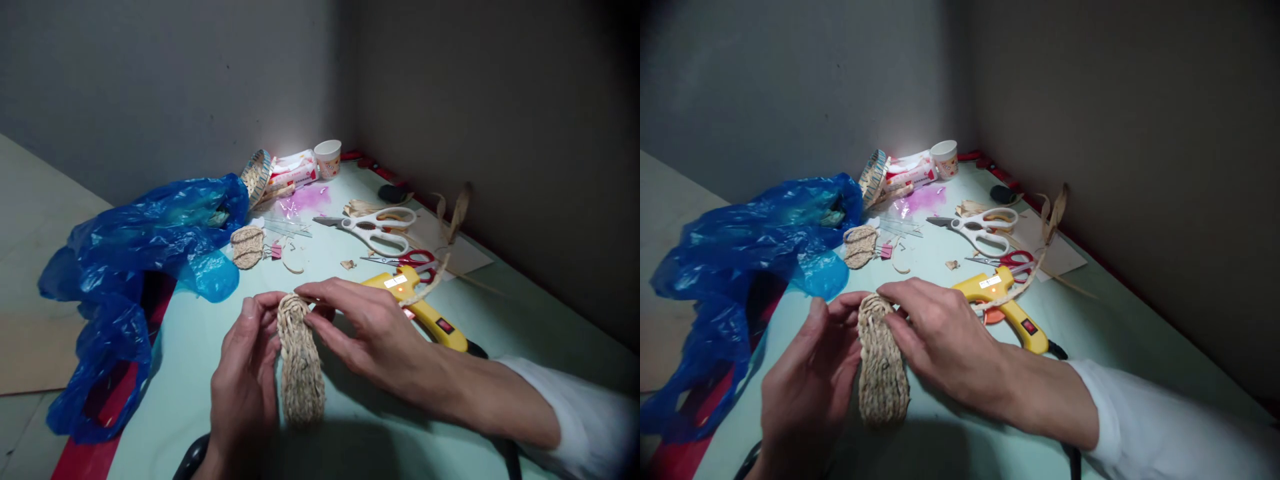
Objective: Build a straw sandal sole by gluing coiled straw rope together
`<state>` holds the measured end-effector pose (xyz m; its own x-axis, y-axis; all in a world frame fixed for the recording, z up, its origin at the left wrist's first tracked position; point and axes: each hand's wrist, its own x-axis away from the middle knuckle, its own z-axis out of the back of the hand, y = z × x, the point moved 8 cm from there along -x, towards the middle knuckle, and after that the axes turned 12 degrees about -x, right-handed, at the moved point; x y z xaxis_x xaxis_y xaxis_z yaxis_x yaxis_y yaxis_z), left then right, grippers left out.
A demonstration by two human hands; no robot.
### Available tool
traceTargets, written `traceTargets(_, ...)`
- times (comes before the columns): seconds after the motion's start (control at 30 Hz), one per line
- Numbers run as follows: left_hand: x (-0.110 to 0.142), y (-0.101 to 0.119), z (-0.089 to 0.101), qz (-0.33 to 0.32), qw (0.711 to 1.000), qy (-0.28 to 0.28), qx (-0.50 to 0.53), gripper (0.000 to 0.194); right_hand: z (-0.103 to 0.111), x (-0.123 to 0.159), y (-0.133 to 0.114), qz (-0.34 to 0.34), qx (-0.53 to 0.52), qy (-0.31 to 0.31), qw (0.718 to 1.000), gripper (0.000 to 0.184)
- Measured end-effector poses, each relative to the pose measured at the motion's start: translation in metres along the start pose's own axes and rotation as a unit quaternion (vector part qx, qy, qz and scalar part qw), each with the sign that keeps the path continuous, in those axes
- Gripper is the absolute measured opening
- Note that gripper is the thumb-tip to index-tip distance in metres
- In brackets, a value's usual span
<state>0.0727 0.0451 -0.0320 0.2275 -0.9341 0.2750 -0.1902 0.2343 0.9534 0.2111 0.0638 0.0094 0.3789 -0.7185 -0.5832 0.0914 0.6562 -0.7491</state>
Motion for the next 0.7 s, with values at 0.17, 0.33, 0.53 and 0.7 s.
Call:
traceTargets(0.17,-0.002,0.0,0.005,-0.016,0.988,0.007,-0.155,0.032,0.008,-0.002,0.01,-0.04,0.011,0.023,0.999,0.024)
traceTargets(0.33,-0.002,0.002,0.005,-0.055,0.972,0.036,-0.224,0.027,0.009,-0.006,0.017,-0.109,0.0,-0.002,0.994,0.03)
traceTargets(0.53,0.002,0.003,0.002,-0.068,0.966,0.061,-0.241,0.025,0.005,-0.01,0.011,-0.106,-0.014,-0.04,0.993,0.023)
traceTargets(0.7,0.004,-0.003,0.004,-0.047,0.969,0.089,-0.227,0.029,0.006,-0.005,0.01,-0.069,-0.044,-0.002,0.997,0.019)
